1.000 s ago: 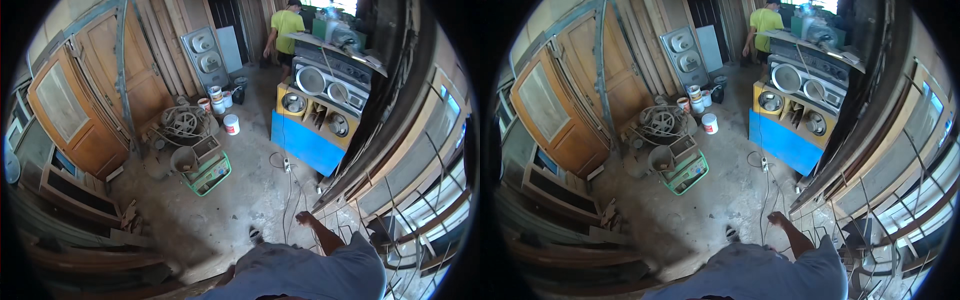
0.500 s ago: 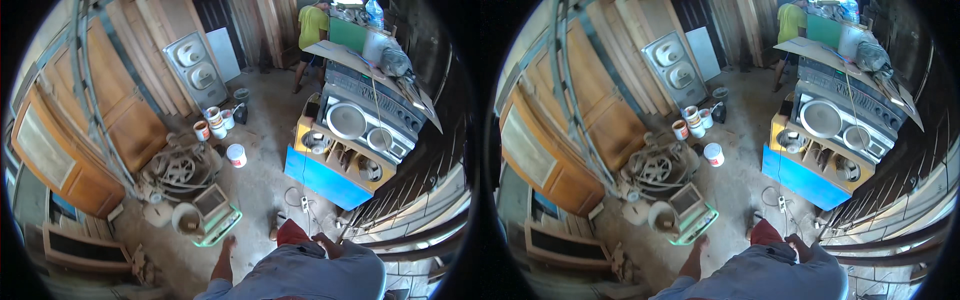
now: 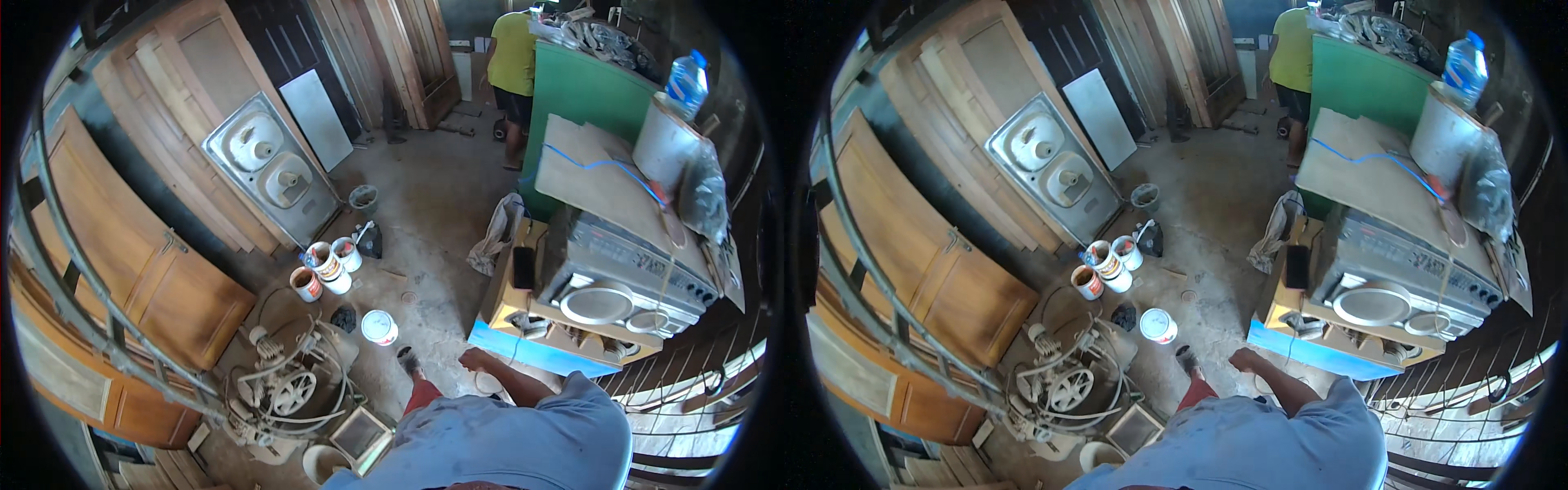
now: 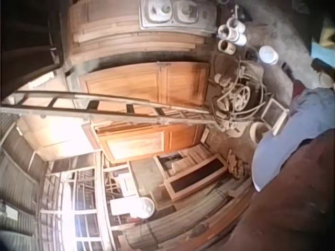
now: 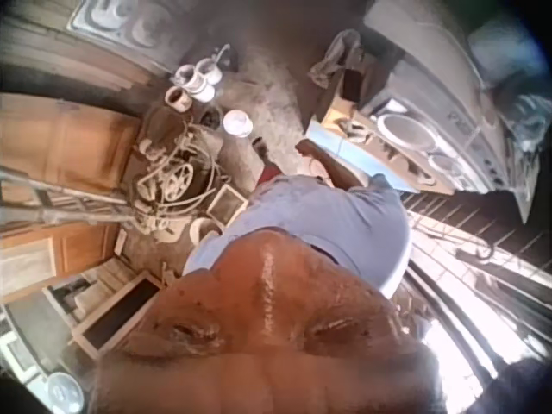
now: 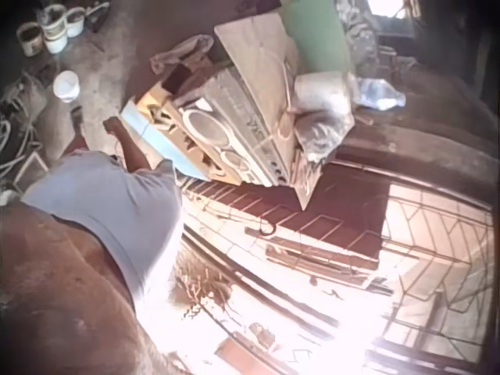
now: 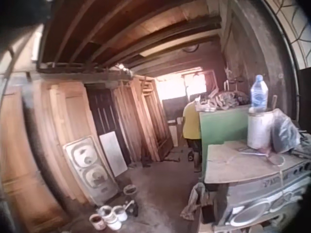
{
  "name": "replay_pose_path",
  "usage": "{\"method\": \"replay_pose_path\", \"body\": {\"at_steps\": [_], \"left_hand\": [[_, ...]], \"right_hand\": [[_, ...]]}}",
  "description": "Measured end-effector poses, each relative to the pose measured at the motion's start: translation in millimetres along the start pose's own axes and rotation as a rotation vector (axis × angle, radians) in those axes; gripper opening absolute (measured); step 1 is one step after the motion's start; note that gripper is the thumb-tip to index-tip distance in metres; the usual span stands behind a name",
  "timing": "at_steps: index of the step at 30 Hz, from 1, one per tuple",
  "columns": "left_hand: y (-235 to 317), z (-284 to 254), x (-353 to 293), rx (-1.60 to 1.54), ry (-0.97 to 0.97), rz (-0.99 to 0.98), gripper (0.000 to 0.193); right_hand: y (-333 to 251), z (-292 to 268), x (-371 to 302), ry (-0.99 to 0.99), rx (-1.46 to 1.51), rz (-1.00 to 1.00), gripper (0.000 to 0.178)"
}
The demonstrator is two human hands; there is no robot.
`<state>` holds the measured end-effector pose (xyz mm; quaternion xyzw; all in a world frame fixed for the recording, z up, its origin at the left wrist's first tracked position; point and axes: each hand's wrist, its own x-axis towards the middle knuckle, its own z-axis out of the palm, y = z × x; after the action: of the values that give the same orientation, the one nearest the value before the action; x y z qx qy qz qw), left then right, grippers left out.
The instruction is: The person sands the edge and face of a wooden board using a hand-held sanding block, then walks through the wood shop, retrieves a water bottle from a shelf, and drinks.
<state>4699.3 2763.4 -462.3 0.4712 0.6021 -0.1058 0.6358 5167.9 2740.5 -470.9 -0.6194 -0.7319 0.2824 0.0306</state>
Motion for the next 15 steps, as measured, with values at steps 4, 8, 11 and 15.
{"method": "replay_pose_path", "body": {"at_steps": [4, 8, 11, 15], "left_hand": [[106, -66, 79, 0.061, -0.050, 0.031, 0.025], [306, -132, 199, 0.132, -0.021, 0.031, 0.019], [379, -231, 262, 0.079, 0.169, 0.375, 0.018], [535, -228, 325, -0.111, 0.156, 0.425, 0.025]], "right_hand": [[43, -49, 67, -0.157, 0.139, 0.186, 0.034], [155, -47, 47, 0.305, 0.212, 0.134, 0.029], [126, -118, 117, 0.169, 0.495, 0.424, 0.021], [174, -136, 137, -0.056, 0.192, 0.434, 0.031]]}}
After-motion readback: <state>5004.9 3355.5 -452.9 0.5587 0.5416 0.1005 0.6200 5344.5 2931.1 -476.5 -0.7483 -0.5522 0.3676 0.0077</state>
